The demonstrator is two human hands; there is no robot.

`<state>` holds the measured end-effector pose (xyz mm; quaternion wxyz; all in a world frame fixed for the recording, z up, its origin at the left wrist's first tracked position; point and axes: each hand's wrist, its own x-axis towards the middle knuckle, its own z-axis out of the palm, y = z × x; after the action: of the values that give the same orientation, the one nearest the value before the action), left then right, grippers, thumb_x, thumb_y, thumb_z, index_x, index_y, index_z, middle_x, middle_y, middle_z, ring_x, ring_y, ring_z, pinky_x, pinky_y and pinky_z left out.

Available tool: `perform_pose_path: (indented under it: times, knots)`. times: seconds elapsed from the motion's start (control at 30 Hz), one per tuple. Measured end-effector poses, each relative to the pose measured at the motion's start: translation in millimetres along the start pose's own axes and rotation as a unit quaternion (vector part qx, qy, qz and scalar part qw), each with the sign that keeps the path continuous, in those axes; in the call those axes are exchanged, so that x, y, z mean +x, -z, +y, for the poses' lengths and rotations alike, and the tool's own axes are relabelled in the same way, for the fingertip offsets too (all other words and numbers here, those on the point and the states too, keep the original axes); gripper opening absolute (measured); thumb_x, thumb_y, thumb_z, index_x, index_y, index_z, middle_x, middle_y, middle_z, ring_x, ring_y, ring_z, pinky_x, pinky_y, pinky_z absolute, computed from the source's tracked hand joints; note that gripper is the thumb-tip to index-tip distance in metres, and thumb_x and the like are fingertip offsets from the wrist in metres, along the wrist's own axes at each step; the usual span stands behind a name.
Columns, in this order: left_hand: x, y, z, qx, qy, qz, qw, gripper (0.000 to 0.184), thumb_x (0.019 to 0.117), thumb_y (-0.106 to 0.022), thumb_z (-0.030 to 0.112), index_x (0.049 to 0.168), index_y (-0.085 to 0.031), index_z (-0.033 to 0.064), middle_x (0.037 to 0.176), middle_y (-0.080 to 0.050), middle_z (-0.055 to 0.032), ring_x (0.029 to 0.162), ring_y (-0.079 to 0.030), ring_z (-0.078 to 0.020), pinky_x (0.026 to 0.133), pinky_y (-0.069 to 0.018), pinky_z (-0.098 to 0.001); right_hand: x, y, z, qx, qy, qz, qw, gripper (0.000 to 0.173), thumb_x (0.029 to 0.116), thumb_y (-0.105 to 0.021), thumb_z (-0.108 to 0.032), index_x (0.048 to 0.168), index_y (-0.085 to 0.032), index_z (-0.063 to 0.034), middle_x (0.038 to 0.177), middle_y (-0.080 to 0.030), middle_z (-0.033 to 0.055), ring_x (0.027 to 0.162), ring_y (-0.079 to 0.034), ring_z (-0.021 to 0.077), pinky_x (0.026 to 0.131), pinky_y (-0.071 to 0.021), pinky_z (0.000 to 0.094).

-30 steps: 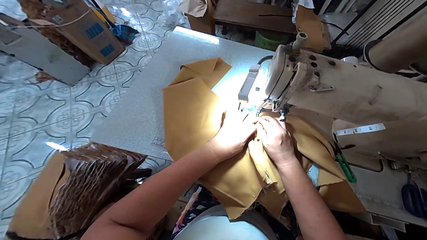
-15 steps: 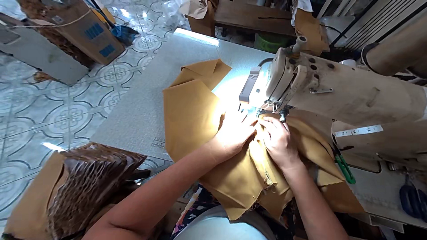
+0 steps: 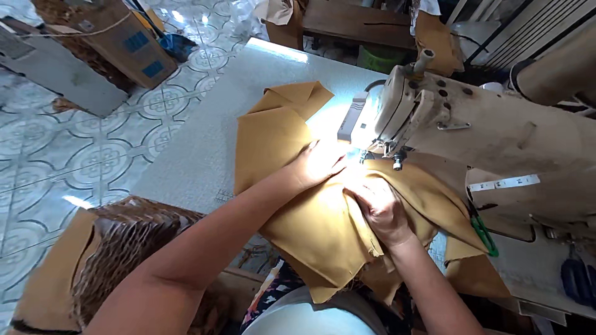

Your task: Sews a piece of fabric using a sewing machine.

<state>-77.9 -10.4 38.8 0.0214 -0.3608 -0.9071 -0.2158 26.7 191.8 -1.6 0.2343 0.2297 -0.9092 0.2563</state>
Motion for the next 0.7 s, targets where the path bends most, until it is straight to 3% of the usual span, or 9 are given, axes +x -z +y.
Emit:
perform_pose_path:
  times: [0.07,0.13,0.2,0.33,0.5,0.6,0.7]
  knots:
    - [7.3,15.0,-1.5,-0.082,0.029,-0.053,0.995,0.024,0.1031,-0.056,0.024,0.101,-0.07,0.0041,0.088,-0.068,-0.011,0.087,-0.066,-0.0248,0.081,-0.0531,-0.0468,-0.4,-0.2,-0.8,-0.01,0.007,-0.002,1.0,0.021,0.1016,-0.062,-0.02,0.108,-0.081,-0.0218,0.102,-0.077,0.0044,0.101,-0.071,0.0214,0.091,-0.0566,0.0374]
    - [13.3,26.7,-4.2,-0.161,0.056,-0.098,0.981,0.025,0.1036,-0.059,0.024,0.088,-0.066,0.0051,0.076,-0.059,-0.0035,0.072,-0.056,-0.0118,0.068,-0.0457,-0.0313,-0.8,-0.9,-1.2,-0.023,0.01,0.001,1.0,0.02,0.1013,-0.062,-0.021,0.106,-0.082,-0.0207,0.1,-0.076,0.0056,0.099,-0.071,0.0218,0.089,-0.0575,0.0371]
    - [19.1,32.6,-8.8,-0.197,0.056,-0.127,0.97,0.028,0.1052,-0.057,0.023,0.085,-0.065,0.0061,0.071,-0.056,0.0011,0.065,-0.051,-0.0048,0.063,-0.0427,-0.0245,-1.7,-1.5,-1.8,-0.04,0.013,0.005,0.999,0.02,0.1015,-0.062,-0.022,0.105,-0.081,-0.0187,0.098,-0.077,0.0075,0.098,-0.072,0.024,0.087,-0.0581,0.0389]
    - [30.0,34.1,-17.9,-0.201,-0.041,-0.165,0.965,0.02,0.1026,-0.055,0.011,0.093,-0.072,0.0065,0.084,-0.066,0.0021,0.079,-0.059,-0.0008,0.075,-0.0476,-0.0217,-3.5,-2.6,-2.8,-0.052,0.007,0.008,0.999,0.02,0.1013,-0.062,-0.021,0.104,-0.081,-0.0166,0.098,-0.077,0.0081,0.097,-0.072,0.0244,0.088,-0.0585,0.0386]
    - [39.6,37.2,-15.0,-0.165,0.031,-0.239,0.956,0.017,0.1038,-0.058,0.022,0.101,-0.075,0.0177,0.1,-0.071,0.0072,0.093,-0.063,-0.0022,0.086,-0.0495,-0.0274,-2.4,-0.9,-4.3,-0.068,0.016,0.006,0.998,0.019,0.0997,-0.062,-0.018,0.102,-0.08,-0.0156,0.101,-0.076,0.0067,0.1,-0.072,0.0237,0.088,-0.0585,0.0377]
    - [41.8,37.8,-15.1,-0.178,0.031,-0.226,0.957,0.011,0.0992,-0.065,0.019,0.098,-0.076,0.0169,0.099,-0.074,0.0071,0.094,-0.065,-0.0033,0.087,-0.0509,-0.0281,-1.3,-0.7,-4.6,-0.066,0.02,0.005,0.998,0.019,0.0994,-0.061,-0.016,0.102,-0.079,-0.0151,0.106,-0.076,0.006,0.101,-0.071,0.0236,0.087,-0.058,0.0374]
    - [44.8,30.7,-19.4,-0.144,-0.016,-0.203,0.968,0.01,0.0979,-0.067,0.021,0.094,-0.075,0.0171,0.092,-0.072,0.007,0.088,-0.065,-0.0031,0.082,-0.051,-0.0272,-2.2,-1.1,-4.3,-0.076,0.024,0.008,0.997,0.018,0.0987,-0.061,-0.016,0.1,-0.08,-0.0152,0.108,-0.077,0.0049,0.103,-0.071,0.0235,0.088,-0.0579,0.0381]
